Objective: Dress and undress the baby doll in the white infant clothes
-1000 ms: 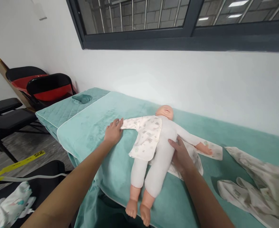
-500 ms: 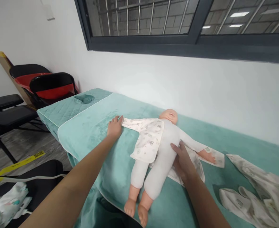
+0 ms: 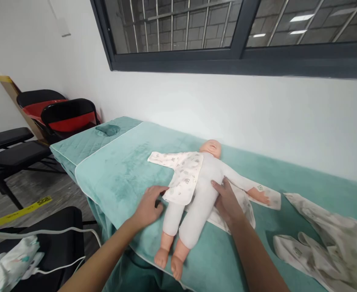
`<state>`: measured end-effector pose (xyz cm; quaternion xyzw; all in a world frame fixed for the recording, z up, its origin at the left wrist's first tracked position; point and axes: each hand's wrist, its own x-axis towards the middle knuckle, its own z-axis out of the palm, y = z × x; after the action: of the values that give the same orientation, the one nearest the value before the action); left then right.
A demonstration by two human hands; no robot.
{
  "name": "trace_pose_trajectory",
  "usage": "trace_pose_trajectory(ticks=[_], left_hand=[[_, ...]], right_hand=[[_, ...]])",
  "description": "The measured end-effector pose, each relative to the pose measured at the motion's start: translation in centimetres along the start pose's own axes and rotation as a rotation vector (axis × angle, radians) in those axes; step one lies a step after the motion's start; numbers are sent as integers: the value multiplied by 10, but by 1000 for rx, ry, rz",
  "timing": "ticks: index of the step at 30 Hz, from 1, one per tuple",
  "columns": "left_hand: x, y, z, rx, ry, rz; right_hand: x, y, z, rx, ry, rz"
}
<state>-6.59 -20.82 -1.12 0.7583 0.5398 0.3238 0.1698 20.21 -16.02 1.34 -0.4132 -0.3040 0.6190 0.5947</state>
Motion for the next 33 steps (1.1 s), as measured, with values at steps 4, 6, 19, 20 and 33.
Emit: trace_pose_trajectory(ticks=[4, 6, 19, 20, 33], left_hand=[[-7, 13, 5, -32, 42, -77], [-5, 16, 10, -73, 100, -132], [-28, 29, 23, -261, 199, -152], [-27, 29, 21, -261, 215, -129], [48, 106, 17, -165, 42, 147]], right_hand=[[-1, 1, -2, 20, -1, 19], [-1, 1, -2, 29, -5, 18], [-1, 1, -4, 46, -58, 9], [-1, 0, -4, 44, -66, 13], [0, -27, -30, -445, -91, -67]])
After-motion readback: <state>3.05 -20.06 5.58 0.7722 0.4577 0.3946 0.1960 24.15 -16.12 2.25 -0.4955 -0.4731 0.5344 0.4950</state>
